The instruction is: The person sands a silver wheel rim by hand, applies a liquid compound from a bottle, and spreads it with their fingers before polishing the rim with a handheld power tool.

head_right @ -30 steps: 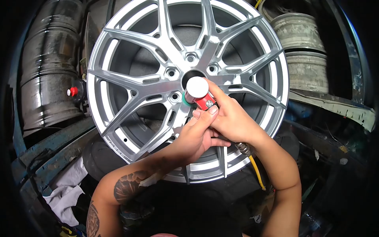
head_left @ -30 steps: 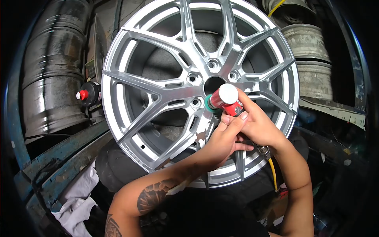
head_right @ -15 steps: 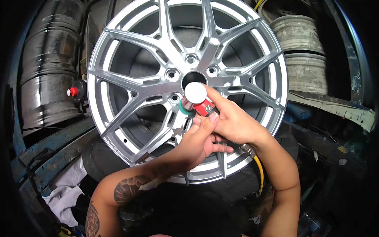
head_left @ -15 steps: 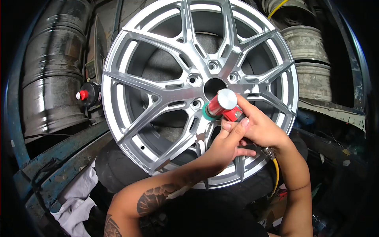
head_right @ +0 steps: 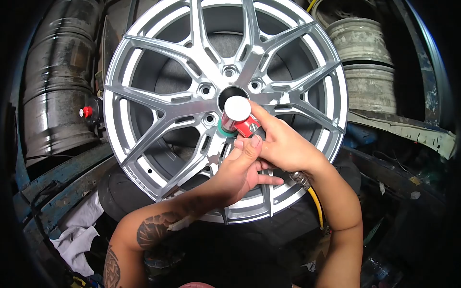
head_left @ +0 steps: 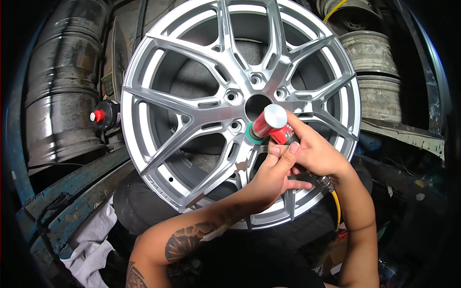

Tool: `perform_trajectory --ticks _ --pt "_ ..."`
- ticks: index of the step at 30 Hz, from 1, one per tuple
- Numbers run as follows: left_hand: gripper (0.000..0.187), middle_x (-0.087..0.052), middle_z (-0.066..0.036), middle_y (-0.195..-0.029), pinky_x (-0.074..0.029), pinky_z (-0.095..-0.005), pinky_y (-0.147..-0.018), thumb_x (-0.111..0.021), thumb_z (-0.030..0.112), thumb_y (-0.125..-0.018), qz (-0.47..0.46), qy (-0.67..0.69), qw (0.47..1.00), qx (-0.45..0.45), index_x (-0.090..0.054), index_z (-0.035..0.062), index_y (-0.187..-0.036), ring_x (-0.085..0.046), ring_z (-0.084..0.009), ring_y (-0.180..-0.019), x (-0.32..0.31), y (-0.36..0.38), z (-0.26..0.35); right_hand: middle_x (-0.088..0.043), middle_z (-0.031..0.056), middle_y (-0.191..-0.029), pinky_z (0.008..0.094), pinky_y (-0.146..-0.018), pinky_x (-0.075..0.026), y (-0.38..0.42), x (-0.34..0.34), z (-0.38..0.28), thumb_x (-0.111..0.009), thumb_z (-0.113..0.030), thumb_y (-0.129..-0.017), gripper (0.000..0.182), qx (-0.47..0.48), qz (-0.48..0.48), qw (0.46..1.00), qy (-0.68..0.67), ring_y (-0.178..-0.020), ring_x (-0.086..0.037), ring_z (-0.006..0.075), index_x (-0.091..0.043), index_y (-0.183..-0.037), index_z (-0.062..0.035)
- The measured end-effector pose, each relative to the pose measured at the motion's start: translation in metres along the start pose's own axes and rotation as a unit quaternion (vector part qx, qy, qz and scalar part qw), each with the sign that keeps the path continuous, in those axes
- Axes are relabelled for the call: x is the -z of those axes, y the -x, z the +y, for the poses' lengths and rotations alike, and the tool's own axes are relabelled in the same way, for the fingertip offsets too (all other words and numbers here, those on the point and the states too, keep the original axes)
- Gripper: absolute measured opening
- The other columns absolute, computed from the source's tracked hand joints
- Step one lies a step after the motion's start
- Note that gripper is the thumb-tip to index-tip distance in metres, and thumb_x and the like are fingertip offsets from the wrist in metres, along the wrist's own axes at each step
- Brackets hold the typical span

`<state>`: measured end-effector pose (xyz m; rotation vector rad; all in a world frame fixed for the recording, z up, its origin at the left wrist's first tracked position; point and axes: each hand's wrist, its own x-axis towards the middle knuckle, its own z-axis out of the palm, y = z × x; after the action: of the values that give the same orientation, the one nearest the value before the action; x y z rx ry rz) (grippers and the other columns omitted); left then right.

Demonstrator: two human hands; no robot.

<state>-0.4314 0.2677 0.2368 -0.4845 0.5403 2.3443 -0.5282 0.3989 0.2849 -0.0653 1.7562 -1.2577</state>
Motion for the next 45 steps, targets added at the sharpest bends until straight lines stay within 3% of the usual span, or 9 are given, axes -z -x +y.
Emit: perform_trajectory --ticks 5,17,20,22,26,29,35,37,45 --pt "0.056 -0.052 -0.011 -0.134 -0.057 -0.0530 -0.097 -0.042 0.053 -0.111 0.019 -0.008 1.000 -0.014 -0.034 0.0114 -0.146 -0.060 -0.0217 -0.116 0.004 -0.002 0.000 -0.068 0.0126 -0.124 0.0322 -0.088 -0.056 -0.003 -0.004 -0.006 -0.074 -0.023 -0.097 0.079 -0.051 -0.004 0.998 -0.025 -0.105 -0.066 0.0130 -0.032 -0.163 -0.0085" --pt "0.046 -0.052 -0.012 -0.138 -0.053 -0.0532 -0.104 -0.038 0.045 -0.114 0.025 0.054 0.998 -0.002 -0.037 0.0121 -0.147 -0.058 -0.0229 -0.122 -0.006 0.007 0.012 -0.066 0.0146 -0.133 0.0345 -0.098 -0.053 -0.007 -0.013 0.013 -0.074 -0.016 -0.095 0.080 0.115 0.056 0.987 0.094 -0.116 -0.064 0.0192 -0.032 -0.163 -0.0090" --pt "0.044 -0.051 -0.010 -0.138 -0.052 -0.0531 -0.104 -0.040 0.044 -0.114 0.023 0.043 0.999 0.002 -0.037 0.0141 -0.147 -0.057 -0.0220 -0.122 -0.001 0.006 0.007 -0.060 0.0069 -0.134 0.0246 -0.083 -0.052 -0.008 -0.009 0.019 -0.071 -0.013 -0.097 0.078 0.076 0.015 0.997 -0.013 -0.107 -0.058 0.0102 -0.032 -0.164 -0.0098" --pt "0.043 -0.051 -0.009 -0.138 -0.052 -0.0529 -0.105 -0.041 0.043 -0.114 0.014 0.035 0.999 0.008 -0.037 0.0151 -0.146 -0.057 -0.0217 -0.121 0.002 0.005 0.002 -0.058 0.0072 -0.136 0.0245 -0.084 -0.052 -0.006 0.000 0.015 -0.071 -0.013 -0.096 0.079 0.052 -0.025 0.997 -0.046 -0.108 -0.058 0.0103 -0.032 -0.164 -0.0100" --pt "0.041 -0.051 -0.008 -0.137 -0.052 -0.0525 -0.105 -0.042 0.041 -0.114 0.000 0.044 0.999 0.009 -0.036 0.0159 -0.146 -0.057 -0.0218 -0.120 0.001 0.006 0.006 -0.060 0.0152 -0.142 0.0336 -0.106 -0.048 -0.005 -0.001 0.009 -0.072 -0.014 -0.093 0.083 0.047 -0.029 0.998 -0.013 -0.124 -0.060 0.0197 -0.030 -0.164 -0.0057" --pt "0.041 -0.051 -0.008 -0.137 -0.052 -0.0521 -0.105 -0.043 0.041 -0.114 -0.007 0.053 0.999 0.007 -0.036 0.0159 -0.146 -0.057 -0.0223 -0.120 0.002 0.007 0.003 -0.060 0.0148 -0.141 0.0338 -0.106 -0.048 -0.008 -0.001 0.018 -0.072 -0.014 -0.094 0.082 0.081 -0.017 0.997 0.011 -0.123 -0.060 0.0195 -0.030 -0.164 -0.0054" --pt "0.041 -0.053 -0.008 -0.134 -0.052 -0.0512 -0.104 -0.043 0.040 -0.114 0.007 0.051 0.999 -0.006 -0.037 0.0160 -0.146 -0.058 -0.0214 -0.119 0.001 0.006 0.002 -0.062 0.0058 -0.126 0.0237 -0.076 -0.052 -0.008 -0.007 0.020 -0.072 -0.014 -0.096 0.079 0.083 -0.009 0.996 -0.041 -0.097 -0.060 0.0089 -0.032 -0.164 -0.0108" --pt "0.040 -0.054 -0.007 -0.131 -0.052 -0.0506 -0.103 -0.044 0.040 -0.114 -0.006 0.029 1.000 -0.006 -0.038 0.0167 -0.146 -0.058 -0.0195 -0.117 0.006 0.004 -0.005 -0.061 0.0089 -0.132 0.0285 -0.091 -0.053 -0.001 0.001 0.004 -0.072 -0.013 -0.097 0.079 0.012 -0.060 0.996 -0.063 -0.110 -0.061 0.0131 -0.030 -0.164 -0.0084" --pt "0.043 -0.055 -0.007 -0.130 -0.052 -0.0502 -0.103 -0.045 0.042 -0.113 0.001 0.038 0.999 -0.001 -0.038 0.0152 -0.146 -0.060 -0.0197 -0.113 0.010 -0.002 0.001 -0.062 0.0124 -0.134 0.0328 -0.098 -0.053 -0.003 -0.003 0.016 -0.070 -0.014 -0.097 0.077 0.047 -0.018 0.998 -0.028 -0.115 -0.062 0.0164 -0.030 -0.163 -0.0089"
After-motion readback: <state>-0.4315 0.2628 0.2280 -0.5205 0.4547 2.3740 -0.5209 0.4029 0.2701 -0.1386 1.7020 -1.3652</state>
